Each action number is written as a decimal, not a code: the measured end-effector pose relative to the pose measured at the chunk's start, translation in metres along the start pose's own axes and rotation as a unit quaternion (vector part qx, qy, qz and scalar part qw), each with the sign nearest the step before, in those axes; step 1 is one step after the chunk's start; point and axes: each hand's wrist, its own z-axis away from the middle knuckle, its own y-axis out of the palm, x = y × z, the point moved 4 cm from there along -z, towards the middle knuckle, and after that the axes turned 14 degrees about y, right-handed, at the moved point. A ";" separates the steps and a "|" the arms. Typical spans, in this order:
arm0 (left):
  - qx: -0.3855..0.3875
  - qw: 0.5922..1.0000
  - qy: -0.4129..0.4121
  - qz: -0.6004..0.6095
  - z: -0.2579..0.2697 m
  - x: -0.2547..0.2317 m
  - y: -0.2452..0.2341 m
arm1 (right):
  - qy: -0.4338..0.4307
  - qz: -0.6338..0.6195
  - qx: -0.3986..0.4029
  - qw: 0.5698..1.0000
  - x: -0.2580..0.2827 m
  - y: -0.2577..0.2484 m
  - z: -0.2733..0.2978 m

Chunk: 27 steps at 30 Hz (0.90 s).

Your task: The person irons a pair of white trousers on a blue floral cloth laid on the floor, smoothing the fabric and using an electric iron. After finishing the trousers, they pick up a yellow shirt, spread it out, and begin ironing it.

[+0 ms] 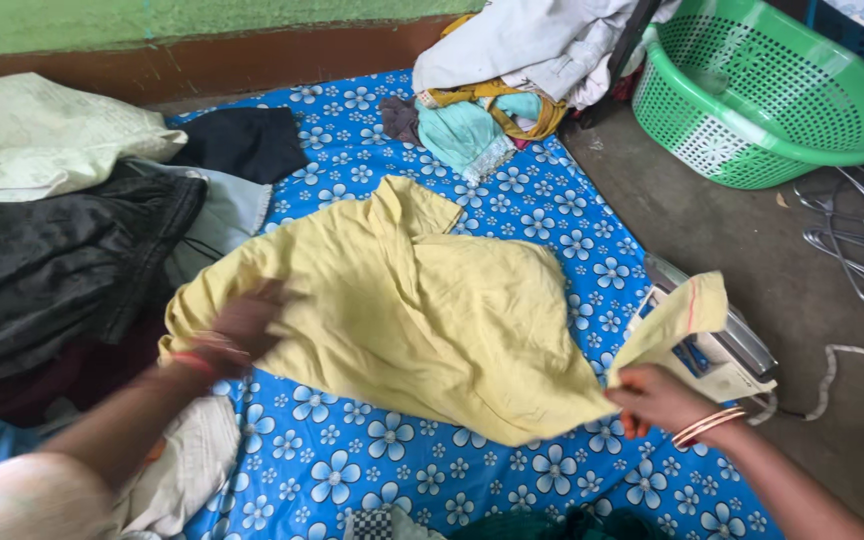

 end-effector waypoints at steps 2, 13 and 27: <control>0.108 0.990 0.058 0.073 -0.045 -0.060 0.047 | -0.006 0.116 0.052 0.992 0.021 0.032 0.009; 0.111 0.943 0.307 -0.059 -0.085 -0.186 0.129 | -0.113 0.295 -0.053 0.947 0.075 0.092 0.061; 0.227 0.938 0.261 -0.001 -0.066 -0.214 0.103 | -0.271 0.322 -0.185 0.888 0.069 0.122 0.042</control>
